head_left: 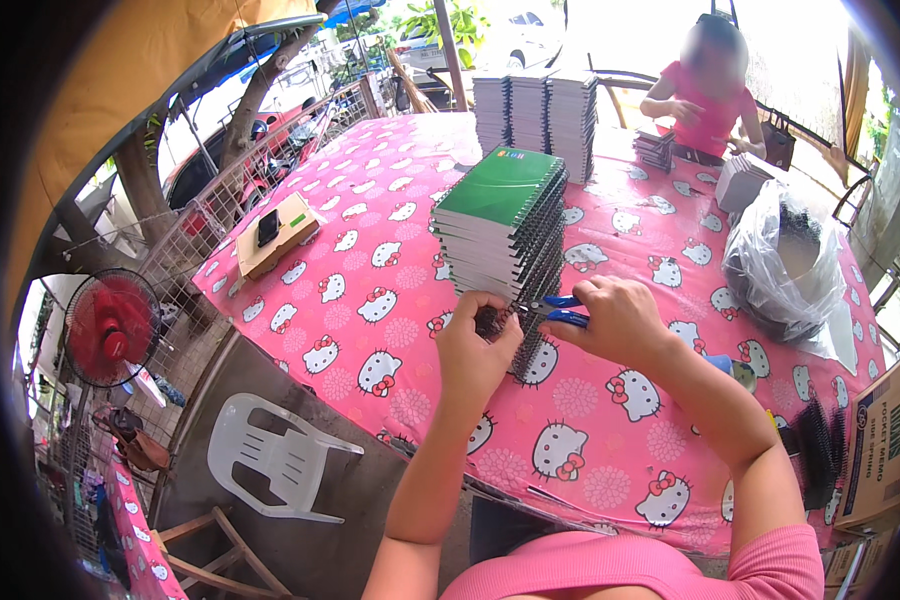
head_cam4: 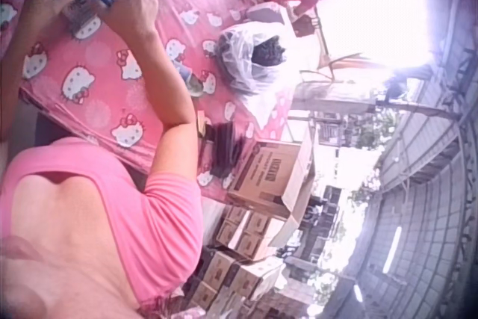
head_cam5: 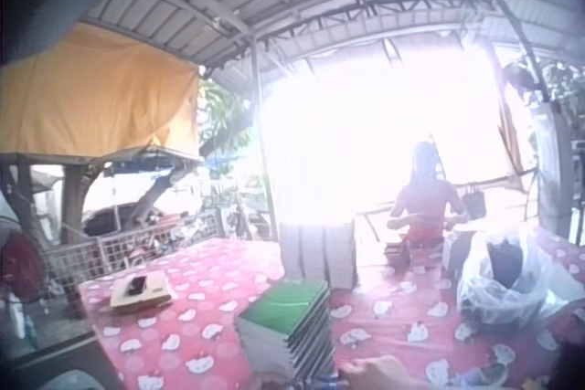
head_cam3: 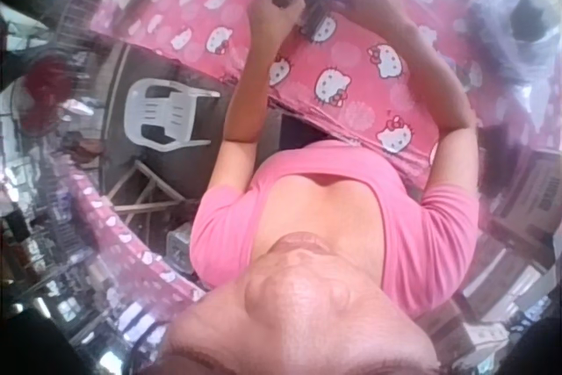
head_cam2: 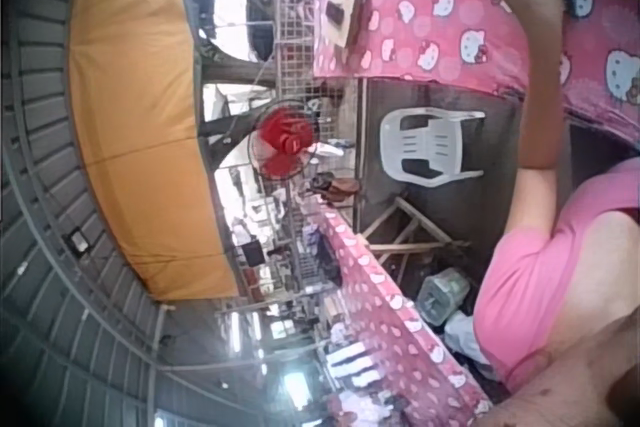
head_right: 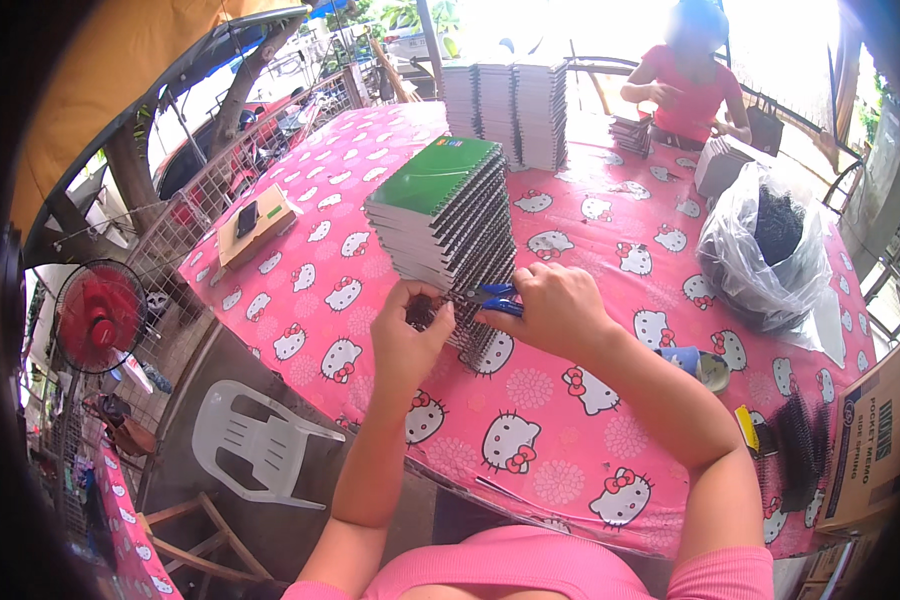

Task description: The person assembles small green booklets by hand using a stapler and shears. The person staples the spine of individual booklets, trims excess material with shears, and stacks the completed booklets into a pile on the table.

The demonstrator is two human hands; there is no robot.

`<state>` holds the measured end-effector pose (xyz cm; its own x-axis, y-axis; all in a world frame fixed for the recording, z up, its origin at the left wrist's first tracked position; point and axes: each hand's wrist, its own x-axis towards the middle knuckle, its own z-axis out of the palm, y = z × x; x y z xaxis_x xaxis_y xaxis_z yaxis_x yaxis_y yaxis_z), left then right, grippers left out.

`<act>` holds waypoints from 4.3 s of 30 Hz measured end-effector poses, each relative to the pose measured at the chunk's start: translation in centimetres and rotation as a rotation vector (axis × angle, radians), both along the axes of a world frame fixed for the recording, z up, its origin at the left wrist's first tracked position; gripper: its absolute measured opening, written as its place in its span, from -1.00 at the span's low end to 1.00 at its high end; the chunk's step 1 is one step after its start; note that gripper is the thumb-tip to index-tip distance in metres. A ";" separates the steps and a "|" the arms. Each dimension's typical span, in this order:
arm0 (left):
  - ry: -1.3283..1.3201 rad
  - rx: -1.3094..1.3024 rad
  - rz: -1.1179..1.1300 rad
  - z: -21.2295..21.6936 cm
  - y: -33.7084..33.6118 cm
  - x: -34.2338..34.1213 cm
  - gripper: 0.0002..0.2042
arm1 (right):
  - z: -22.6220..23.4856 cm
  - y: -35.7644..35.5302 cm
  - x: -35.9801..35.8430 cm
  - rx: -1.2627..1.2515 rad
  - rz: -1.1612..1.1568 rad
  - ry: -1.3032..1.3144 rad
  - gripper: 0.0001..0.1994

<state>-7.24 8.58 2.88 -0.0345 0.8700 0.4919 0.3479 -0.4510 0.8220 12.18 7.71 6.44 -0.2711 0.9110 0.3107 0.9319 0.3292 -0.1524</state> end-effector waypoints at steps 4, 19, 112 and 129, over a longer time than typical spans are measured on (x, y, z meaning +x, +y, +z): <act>-0.044 -0.055 -0.008 -1.1 0.7 -0.7 -0.79 | -0.6 -0.1 0.1 -0.017 -0.009 0.036 -0.40; -0.108 -0.170 -0.005 -1.5 0.1 -0.8 -0.76 | -1.4 -0.8 0.5 -0.082 -0.041 0.042 -0.41; -0.481 -0.621 -0.085 -7.1 -0.2 -0.5 -0.59 | -9.8 1.1 2.2 0.314 0.132 -0.003 -0.43; -0.498 -0.581 -0.057 -9.4 -0.2 0.2 -0.64 | -10.3 1.2 0.7 -0.070 0.082 0.003 -0.46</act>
<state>-7.03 8.33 -6.51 -0.0800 0.9911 -0.1066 -0.1359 0.0951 0.9861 12.87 8.94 -3.81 -0.3444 0.9054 0.2482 0.9019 0.3925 -0.1805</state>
